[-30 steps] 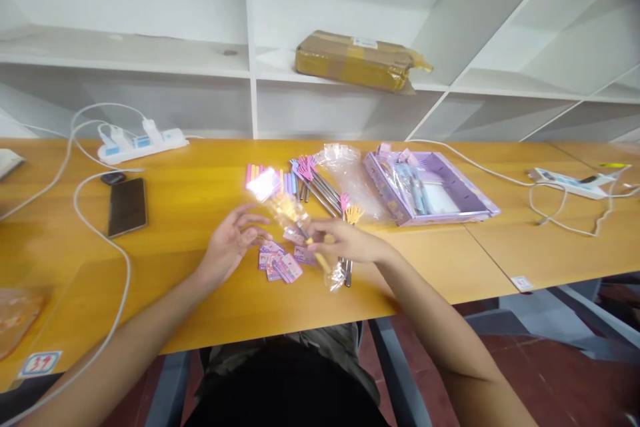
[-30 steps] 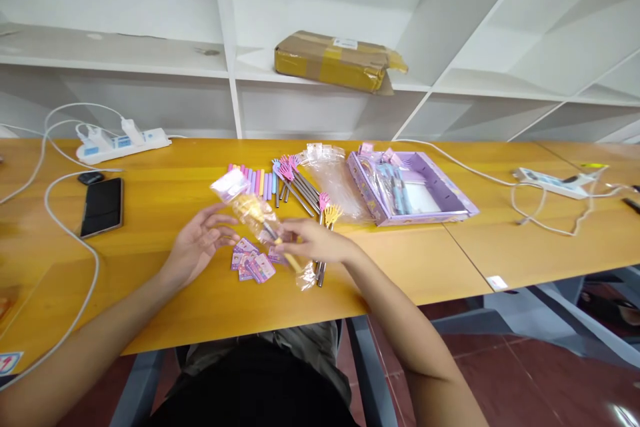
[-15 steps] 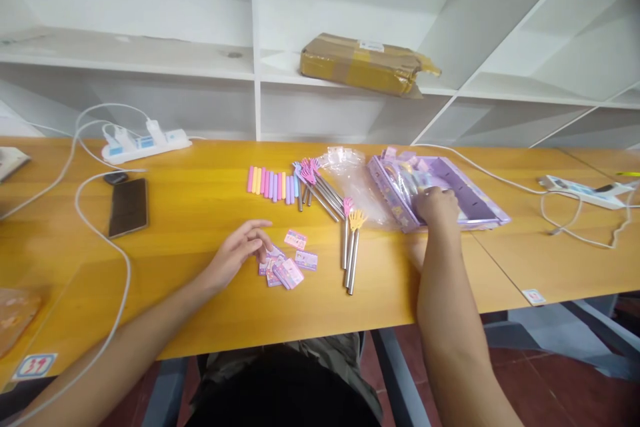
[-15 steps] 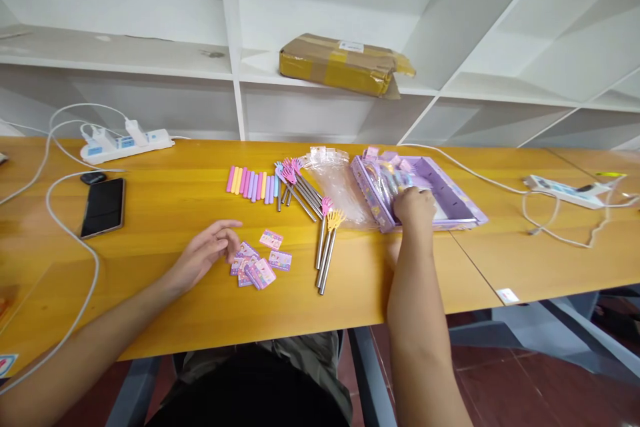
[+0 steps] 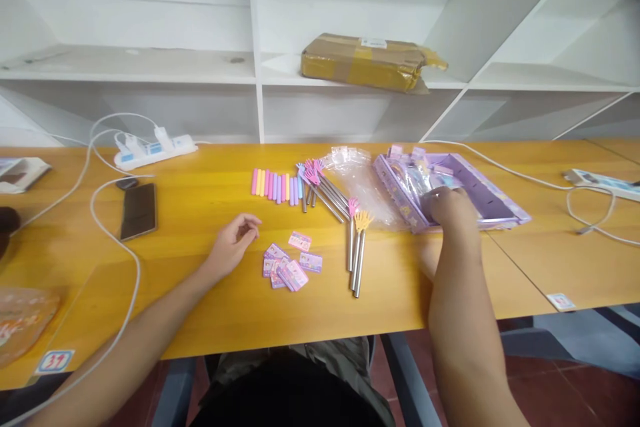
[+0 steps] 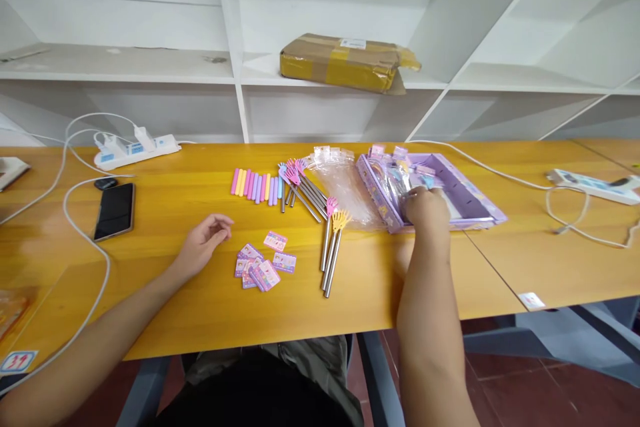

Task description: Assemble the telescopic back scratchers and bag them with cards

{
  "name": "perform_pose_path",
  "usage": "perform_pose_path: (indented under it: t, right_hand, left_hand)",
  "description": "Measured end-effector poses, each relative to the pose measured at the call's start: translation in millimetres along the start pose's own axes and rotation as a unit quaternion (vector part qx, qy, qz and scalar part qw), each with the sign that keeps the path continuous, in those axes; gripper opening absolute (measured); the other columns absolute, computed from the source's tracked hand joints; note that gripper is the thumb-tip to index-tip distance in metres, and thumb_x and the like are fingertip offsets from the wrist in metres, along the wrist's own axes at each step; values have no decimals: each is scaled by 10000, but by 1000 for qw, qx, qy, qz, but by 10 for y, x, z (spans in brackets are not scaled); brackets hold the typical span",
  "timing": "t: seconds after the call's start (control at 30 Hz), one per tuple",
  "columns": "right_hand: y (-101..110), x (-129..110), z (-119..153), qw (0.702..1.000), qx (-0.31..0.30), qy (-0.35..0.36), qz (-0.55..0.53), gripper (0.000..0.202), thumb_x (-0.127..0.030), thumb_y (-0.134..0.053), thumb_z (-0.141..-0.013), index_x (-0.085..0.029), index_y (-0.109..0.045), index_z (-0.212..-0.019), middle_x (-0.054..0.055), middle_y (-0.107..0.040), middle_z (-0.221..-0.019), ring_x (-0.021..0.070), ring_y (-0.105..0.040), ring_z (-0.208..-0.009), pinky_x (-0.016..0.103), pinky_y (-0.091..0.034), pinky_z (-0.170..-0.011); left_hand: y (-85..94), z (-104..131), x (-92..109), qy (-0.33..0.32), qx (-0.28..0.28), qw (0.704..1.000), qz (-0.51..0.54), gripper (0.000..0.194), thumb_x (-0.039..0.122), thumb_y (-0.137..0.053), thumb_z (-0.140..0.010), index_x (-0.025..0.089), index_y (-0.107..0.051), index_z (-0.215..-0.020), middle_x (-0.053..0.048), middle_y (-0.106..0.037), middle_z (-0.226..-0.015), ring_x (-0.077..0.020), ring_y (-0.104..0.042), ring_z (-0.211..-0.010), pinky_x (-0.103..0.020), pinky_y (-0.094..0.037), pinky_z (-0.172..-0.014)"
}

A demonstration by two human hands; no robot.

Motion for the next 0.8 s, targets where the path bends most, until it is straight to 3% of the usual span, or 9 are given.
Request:
perform_pose_path:
  t: [0.13, 0.27, 0.37, 0.53, 0.63, 0.8]
  right_hand:
    - [44, -178, 4, 999, 27, -45, 11, 346, -190, -526, -937, -91, -820, -1092, 287, -678, -1126, 316, -602, -939, 435, -393, -828]
    - [92, -597, 45, 998, 55, -8, -42, 343, -228, -493, -970, -149, -783, -1135, 199, -735, -1120, 282, -622, -951, 384, -425, -840]
    - [89, -959, 156, 991, 52, 60, -104, 296, -242, -507, -961, -169, -763, -1091, 151, -763, -1037, 274, -650, -917, 362, -447, -826]
    - [18, -1389, 393, 973, 9, 159, -165, 275, -262, -519, -971, -190, -762, -1078, 123, -800, -1008, 270, -699, -906, 340, -462, -801]
    - [1, -1528, 480, 967, -39, 188, -164, 265, -267, -532, -972, -214, -765, -1087, 87, -814, -997, 256, -719, -898, 322, -456, -784]
    - [27, -1568, 478, 975, -88, 165, -117, 252, -291, -535, -988, -231, -763, -1074, 66, -814, -949, 250, -724, -862, 307, -427, -727]
  left_hand:
    - [172, -192, -95, -92, 54, 969, -222, 207, 236, -593, -926, 228, -698, -1103, -83, -699, -1140, -269, -636, -1091, -434, -497, -1037]
    - [279, -387, -202, -119, 61, 929, -345, 382, 249, -546, -951, 201, -649, -1316, -146, -642, -1412, -339, -535, -1363, -563, -356, -1230]
    - [300, -464, -286, -102, 39, 924, -367, 498, 282, -548, -965, 194, -566, -1455, -151, -568, -1554, -349, -456, -1472, -578, -289, -1282]
    - [318, -490, -370, -90, 27, 921, -378, 552, 312, -543, -984, 167, -526, -1516, -159, -564, -1578, -366, -441, -1485, -595, -299, -1284]
    - [329, -504, -393, -87, 28, 915, -394, 559, 318, -541, -987, 163, -523, -1524, -162, -589, -1551, -375, -454, -1469, -613, -327, -1271]
    - [361, -536, -412, -56, 32, 909, -411, 542, 327, -533, -977, 173, -552, -1497, -150, -638, -1486, -358, -478, -1454, -575, -363, -1279]
Point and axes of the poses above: each hand's wrist, its own z-axis away from the middle knuckle, its own y-axis out of the back of the hand, x = y × z, the point moved 1 cm from there along -z, towards the middle knuckle
